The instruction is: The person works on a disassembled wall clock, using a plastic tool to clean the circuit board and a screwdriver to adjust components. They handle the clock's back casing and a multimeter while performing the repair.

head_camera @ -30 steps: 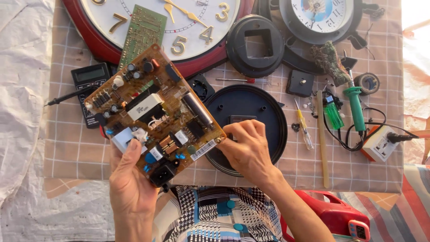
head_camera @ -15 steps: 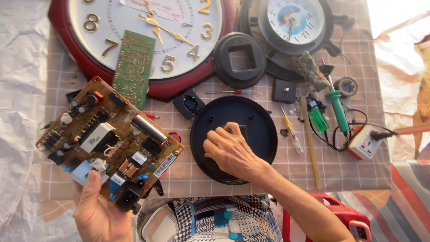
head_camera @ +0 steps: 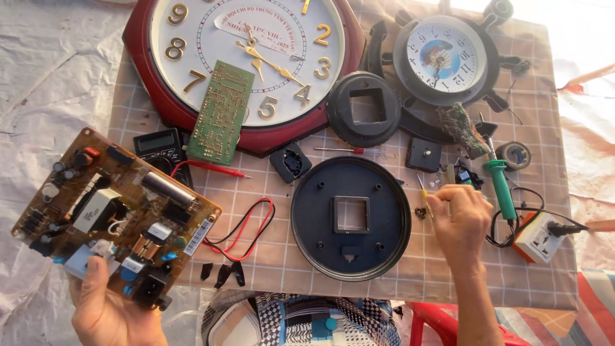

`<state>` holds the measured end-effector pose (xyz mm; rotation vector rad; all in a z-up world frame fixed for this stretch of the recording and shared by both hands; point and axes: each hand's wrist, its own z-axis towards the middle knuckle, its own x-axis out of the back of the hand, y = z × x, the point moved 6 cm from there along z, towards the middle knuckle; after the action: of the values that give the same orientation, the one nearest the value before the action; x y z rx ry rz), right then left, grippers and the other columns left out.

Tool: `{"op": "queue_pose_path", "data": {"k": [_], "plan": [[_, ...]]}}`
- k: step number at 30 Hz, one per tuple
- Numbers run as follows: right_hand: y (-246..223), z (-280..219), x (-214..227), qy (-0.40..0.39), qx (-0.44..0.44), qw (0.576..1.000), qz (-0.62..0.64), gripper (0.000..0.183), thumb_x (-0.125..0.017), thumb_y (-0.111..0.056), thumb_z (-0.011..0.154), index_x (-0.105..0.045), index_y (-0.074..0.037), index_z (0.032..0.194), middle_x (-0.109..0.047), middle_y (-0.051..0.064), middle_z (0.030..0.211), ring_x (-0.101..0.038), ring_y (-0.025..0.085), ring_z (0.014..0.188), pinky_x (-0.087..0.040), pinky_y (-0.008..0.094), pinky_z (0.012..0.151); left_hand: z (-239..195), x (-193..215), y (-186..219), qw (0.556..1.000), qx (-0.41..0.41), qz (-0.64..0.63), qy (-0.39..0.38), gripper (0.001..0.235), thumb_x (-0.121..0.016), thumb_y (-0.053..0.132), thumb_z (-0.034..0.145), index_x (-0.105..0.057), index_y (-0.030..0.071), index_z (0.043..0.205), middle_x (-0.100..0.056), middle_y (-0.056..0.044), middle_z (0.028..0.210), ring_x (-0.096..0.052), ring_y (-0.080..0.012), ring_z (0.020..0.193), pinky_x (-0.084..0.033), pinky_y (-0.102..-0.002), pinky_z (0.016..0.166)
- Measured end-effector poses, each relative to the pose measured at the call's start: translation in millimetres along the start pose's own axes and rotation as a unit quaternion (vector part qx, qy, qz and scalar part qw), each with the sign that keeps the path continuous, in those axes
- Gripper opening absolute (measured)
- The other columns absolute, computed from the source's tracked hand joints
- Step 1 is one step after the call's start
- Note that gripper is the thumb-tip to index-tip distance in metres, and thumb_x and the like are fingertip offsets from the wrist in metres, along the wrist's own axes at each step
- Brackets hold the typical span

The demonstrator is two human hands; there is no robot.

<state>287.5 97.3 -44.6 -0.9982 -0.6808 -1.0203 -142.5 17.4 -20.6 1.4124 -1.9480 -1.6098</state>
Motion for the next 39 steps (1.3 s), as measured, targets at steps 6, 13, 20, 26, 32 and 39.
{"op": "queue_pose_path", "data": {"k": [6, 13, 20, 26, 32, 39], "plan": [[51.9, 1.5, 1.4, 0.030, -0.047, 0.994, -0.098, 0.016, -0.071, -0.019, 0.082, -0.059, -0.011, 0.075, -0.059, 0.003, 0.084, -0.052, 0.024, 0.081, -0.032, 0.040, 0.075, -4.1, -12.9, -0.1, 0.999, 0.025, -0.025, 0.004, 0.050, -0.055, 0.020, 0.072, -0.048, 0.024, 0.121, -0.053, 0.001, 0.125, -0.052, -0.0192, 0.118, -0.048, -0.048, 0.090], [59.0, 16.6, -6.2, 0.041, -0.071, 0.991, -0.106, 0.013, -0.070, -0.018, 0.085, -0.062, -0.012, 0.076, -0.055, 0.000, 0.075, -0.049, 0.019, 0.075, -0.028, 0.037, 0.075, -2.7, -12.8, 5.8, 0.999, 0.005, -0.035, 0.001, 0.051, -0.056, 0.020, 0.074, -0.047, 0.023, 0.123, -0.053, 0.002, 0.127, -0.052, -0.0170, 0.120, -0.049, -0.044, 0.091], [71.6, 20.5, -11.5, 0.055, -0.078, 0.991, -0.092, 0.014, -0.072, -0.018, 0.086, -0.063, -0.012, 0.077, -0.057, -0.002, 0.075, -0.051, 0.018, 0.074, -0.030, 0.036, 0.077, 2.4, -5.5, 6.0, 0.999, 0.002, -0.038, 0.023, 0.047, -0.057, 0.019, 0.074, -0.050, 0.024, 0.119, -0.055, 0.003, 0.125, -0.053, -0.0170, 0.120, -0.050, -0.046, 0.092], [64.9, 26.2, -1.8, 0.082, -0.029, 0.996, -0.030, 0.004, -0.069, -0.003, 0.083, -0.066, -0.004, 0.082, -0.064, 0.006, 0.082, -0.058, 0.020, 0.074, -0.042, 0.034, 0.073, -2.0, -14.8, 12.0, 1.000, -0.010, -0.023, -0.008, 0.051, -0.055, 0.020, 0.075, -0.046, 0.024, 0.125, -0.053, 0.001, 0.128, -0.053, -0.0163, 0.118, -0.050, -0.042, 0.091], [66.4, 28.5, -1.0, 0.077, -0.065, 0.995, 0.002, 0.007, -0.067, 0.001, 0.082, -0.064, -0.003, 0.087, -0.063, 0.007, 0.084, -0.056, 0.019, 0.073, -0.043, 0.032, 0.072, -1.2, -21.2, 7.4, 0.998, 0.010, -0.064, -0.019, 0.049, -0.058, 0.017, 0.072, -0.050, 0.022, 0.120, -0.056, -0.001, 0.123, -0.054, -0.0187, 0.116, -0.051, -0.046, 0.088], [63.2, 30.0, -3.1, 0.084, -0.048, 0.995, 0.009, 0.007, -0.066, 0.003, 0.081, -0.063, -0.002, 0.084, -0.062, 0.008, 0.083, -0.055, 0.019, 0.072, -0.044, 0.032, 0.069, -20.1, -58.3, -28.4, 0.976, 0.086, -0.085, -0.180, 0.059, -0.063, 0.019, 0.068, -0.044, 0.025, 0.123, -0.049, -0.006, 0.123, -0.051, -0.0332, 0.104, -0.049, -0.060, 0.060]]}}
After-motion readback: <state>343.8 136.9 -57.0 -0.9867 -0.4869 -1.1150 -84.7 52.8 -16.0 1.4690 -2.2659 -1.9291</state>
